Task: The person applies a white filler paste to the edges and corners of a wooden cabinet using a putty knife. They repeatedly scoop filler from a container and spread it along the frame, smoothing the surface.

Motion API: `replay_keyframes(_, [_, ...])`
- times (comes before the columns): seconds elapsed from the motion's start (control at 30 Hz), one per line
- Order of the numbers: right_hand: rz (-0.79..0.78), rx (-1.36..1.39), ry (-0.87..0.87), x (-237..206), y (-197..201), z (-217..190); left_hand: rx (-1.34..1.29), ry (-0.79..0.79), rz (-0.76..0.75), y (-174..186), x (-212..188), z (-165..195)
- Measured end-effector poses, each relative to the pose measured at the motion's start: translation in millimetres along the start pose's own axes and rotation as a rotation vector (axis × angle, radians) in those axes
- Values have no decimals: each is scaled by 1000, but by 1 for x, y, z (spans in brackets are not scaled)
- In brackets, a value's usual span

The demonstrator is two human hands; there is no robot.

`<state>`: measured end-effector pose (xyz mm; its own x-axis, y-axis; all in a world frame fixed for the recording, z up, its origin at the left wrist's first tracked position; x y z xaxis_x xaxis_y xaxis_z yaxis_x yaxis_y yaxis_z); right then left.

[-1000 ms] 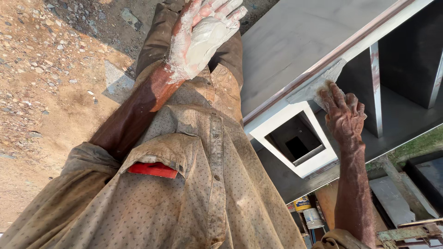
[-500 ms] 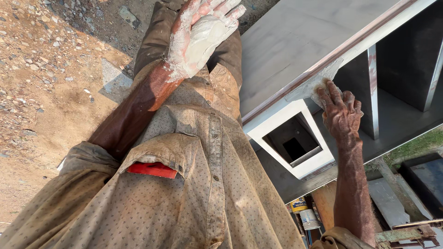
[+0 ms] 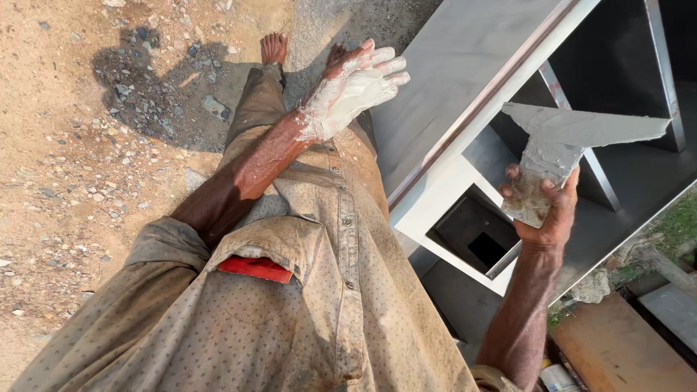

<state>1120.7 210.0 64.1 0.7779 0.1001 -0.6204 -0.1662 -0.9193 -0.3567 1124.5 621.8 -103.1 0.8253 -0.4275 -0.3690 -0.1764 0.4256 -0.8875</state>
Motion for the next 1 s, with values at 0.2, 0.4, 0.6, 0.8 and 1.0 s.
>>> replay_keyframes(0.2, [-203,547,109,-24,-139,119,-482,251,-247,-24,8,6])
replay_keyframes(0.4, [-9,-981,707,12,-223,181,175,367,46,-36,-74,55])
replay_keyframes(0.6, [115,-833,287,28,-192,157,-73,44,-241,-67,46,84])
replay_keyframes(0.8, [130,367,487,53,-138,106,-104,-32,-251,-122,112,105])
replay_keyframes(1.0, [-429,1273,523,122,-116,134,-654,546,-628,-147,167,51])
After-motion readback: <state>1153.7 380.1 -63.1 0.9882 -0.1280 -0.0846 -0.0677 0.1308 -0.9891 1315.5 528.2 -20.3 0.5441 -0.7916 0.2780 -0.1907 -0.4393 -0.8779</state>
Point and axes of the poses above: each hand's wrist, its own x-axis towards the middle knuckle, its own y-axis out of the back of the hand, z = x × y, the point moved 1 cm from there along x, towards the middle knuckle, and after that the axes turned 13 degrees about x, right-handed, at the moved point
